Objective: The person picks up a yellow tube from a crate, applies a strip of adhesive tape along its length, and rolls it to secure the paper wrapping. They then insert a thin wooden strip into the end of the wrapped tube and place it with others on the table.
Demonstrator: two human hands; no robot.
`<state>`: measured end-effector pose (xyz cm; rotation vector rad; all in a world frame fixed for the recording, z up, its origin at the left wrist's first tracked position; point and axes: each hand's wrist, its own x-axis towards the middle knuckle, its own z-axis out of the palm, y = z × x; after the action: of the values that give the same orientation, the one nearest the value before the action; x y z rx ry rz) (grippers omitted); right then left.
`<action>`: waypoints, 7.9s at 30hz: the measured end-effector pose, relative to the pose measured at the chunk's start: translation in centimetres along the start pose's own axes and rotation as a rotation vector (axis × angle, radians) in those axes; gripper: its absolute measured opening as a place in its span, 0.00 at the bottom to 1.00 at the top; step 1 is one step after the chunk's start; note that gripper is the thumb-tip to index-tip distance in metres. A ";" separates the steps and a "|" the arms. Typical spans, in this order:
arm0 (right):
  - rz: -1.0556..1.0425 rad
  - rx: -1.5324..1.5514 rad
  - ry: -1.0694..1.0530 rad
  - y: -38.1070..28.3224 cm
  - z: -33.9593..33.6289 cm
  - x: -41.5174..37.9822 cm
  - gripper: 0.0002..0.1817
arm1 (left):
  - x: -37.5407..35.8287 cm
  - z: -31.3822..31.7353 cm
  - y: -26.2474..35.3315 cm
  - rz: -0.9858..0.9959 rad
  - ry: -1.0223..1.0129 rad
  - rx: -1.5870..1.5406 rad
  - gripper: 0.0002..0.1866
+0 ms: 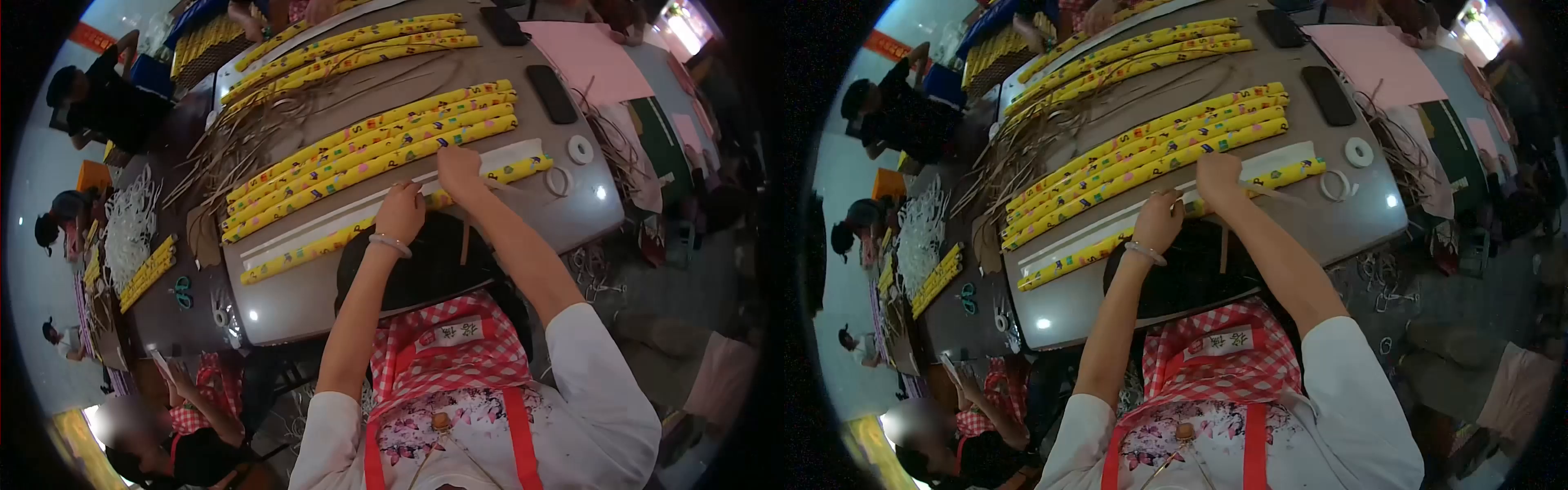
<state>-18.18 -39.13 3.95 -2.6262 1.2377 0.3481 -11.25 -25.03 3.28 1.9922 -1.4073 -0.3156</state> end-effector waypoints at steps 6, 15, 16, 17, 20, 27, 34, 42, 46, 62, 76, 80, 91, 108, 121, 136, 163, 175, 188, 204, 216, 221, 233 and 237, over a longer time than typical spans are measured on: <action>0.026 0.178 0.243 0.9 1.9 -1.0 0.05 | 2.8 4.1 1.0 0.030 -0.240 0.238 0.11; -0.079 0.484 0.486 7.7 -0.7 -4.8 0.10 | 2.3 3.6 3.1 -0.022 -0.213 0.335 0.13; -0.120 0.474 0.559 8.4 -0.3 -4.8 0.11 | 2.2 3.4 3.2 -0.025 -0.212 0.335 0.13; -0.116 0.472 0.560 8.8 0.2 -4.7 0.11 | 2.1 3.2 3.4 -0.034 -0.204 0.331 0.13; -0.156 0.498 0.239 10.7 0.6 -5.6 0.12 | 2.0 3.5 2.8 -0.017 -0.174 0.254 0.13; -0.329 0.401 0.422 9.1 1.7 -6.9 0.15 | 2.2 3.3 4.2 -0.058 -0.225 0.368 0.14; -0.210 0.410 0.662 9.7 1.9 -7.3 0.17 | 2.3 3.7 3.6 0.003 -0.293 0.435 0.15; 0.119 0.372 0.578 20.0 -1.0 -8.2 0.08 | 2.2 3.5 3.8 -0.017 -0.286 0.421 0.17; 0.280 0.398 0.620 25.8 -1.9 -8.4 0.09 | 2.2 4.0 2.7 0.005 -0.313 0.490 0.22; 0.507 0.607 0.935 45.4 -2.0 -26.9 0.12 | 2.1 4.0 3.4 -0.033 -0.288 0.435 0.18; 0.205 0.924 0.770 29.0 1.6 -17.3 0.09 | 1.7 4.1 3.2 0.011 -0.264 0.453 0.19; 0.062 1.135 0.472 27.1 2.3 -5.4 0.13 | 1.9 3.7 4.1 -0.037 -0.280 0.392 0.19; 0.114 1.269 -0.034 26.3 1.2 0.0 0.18 | 1.8 3.9 4.1 0.001 -0.242 0.412 0.19; -0.119 0.582 0.483 24.2 1.9 0.4 0.14 | 1.7 4.2 3.5 0.001 -0.231 0.445 0.19; 0.032 1.147 0.380 26.4 1.9 1.0 0.25 | 1.7 4.2 3.3 0.015 -0.228 0.428 0.19; -0.078 1.162 0.307 20.4 -3.9 -3.4 0.09 | 1.5 4.3 3.1 0.006 -0.217 0.384 0.20; -0.002 0.750 0.481 23.7 2.2 -1.6 0.12 | 1.8 3.9 3.6 0.008 -0.197 0.354 0.20; 0.055 0.965 0.394 24.0 2.5 -0.1 0.13 | 2.0 3.7 3.8 -0.027 -0.233 0.349 0.21; 0.144 0.838 0.386 23.1 1.9 0.3 0.10 | 2.0 3.7 3.9 -0.077 -0.290 0.369 0.23; 0.107 0.524 0.577 21.6 1.5 0.4 0.08 | 2.1 3.5 4.0 -0.065 -0.285 0.373 0.23; 0.111 0.492 0.555 21.1 1.2 0.6 0.07 | 2.0 3.6 4.0 -0.075 -0.280 0.365 0.22; 0.093 0.452 0.563 21.4 1.5 0.8 0.07 | 2.0 3.7 3.9 -0.060 -0.269 0.377 0.22; 0.222 0.507 0.486 21.9 1.2 1.0 0.11 | 1.9 3.7 3.8 -0.075 -0.268 0.342 0.22; 0.158 0.625 0.518 23.2 2.4 1.2 0.10 | 1.8 4.0 3.5 -0.033 -0.241 0.364 0.22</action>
<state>-35.76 -53.77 -0.93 -2.1238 1.4034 -0.6402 -15.35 -28.84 2.89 2.3350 -1.6800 -0.3429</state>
